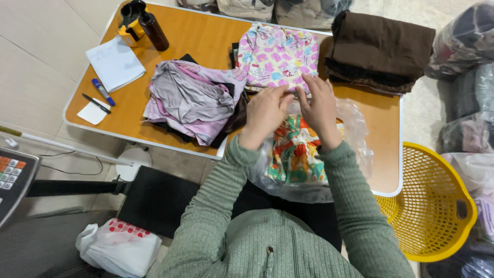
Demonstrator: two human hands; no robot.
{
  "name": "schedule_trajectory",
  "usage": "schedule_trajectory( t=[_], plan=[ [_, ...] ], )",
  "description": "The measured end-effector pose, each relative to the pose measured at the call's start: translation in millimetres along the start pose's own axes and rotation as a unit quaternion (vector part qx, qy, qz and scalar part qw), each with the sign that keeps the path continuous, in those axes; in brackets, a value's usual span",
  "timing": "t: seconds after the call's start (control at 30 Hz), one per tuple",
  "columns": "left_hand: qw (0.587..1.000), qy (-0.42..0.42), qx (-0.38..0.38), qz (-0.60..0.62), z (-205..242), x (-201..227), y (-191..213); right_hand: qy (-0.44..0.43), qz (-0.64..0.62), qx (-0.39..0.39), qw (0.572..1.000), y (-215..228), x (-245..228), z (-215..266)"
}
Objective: The person folds various garments and places them into clear plastic bags on a table. Items include a blue cloth, patterned children's clothing, and dark pants. The person smooths each item before bagging it.
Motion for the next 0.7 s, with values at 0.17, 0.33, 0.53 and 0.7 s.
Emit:
schedule_trajectory(
  t=[0.17,0.33,0.53,0.7],
  plan=[
    [0.992,0.021,-0.063,-0.111,-44.3,-65.9,-34.7,0.026,0.11,-0.098,0.989,-67.5,54.5,-30.5],
    [0.97,-0.042,-0.12,-0.205,-79.3,-123.5,-100.3,-0.004,0.205,-0.232,0.951,-128.4,99.0,-44.9],
    [0.932,-0.076,-0.137,-0.327,-105.4,-163.9,-131.3,-0.136,0.193,-0.385,0.892,-168.2,138.2,-38.2],
    [0.921,-0.047,-0.253,-0.293,-107.0,-182.2,-122.9,-0.041,0.141,-0.344,0.927,-175.3,150.1,-46.7]
  ],
)
Point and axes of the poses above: each hand's wrist, its own z-axis away from the middle knuckle, its own y-axis out of the back of the hand, x = y × z, the point moved 6 cm from there along -z, towards the middle knuckle, and after that the axes turned 2 degrees about x, right-handed, at the moved point
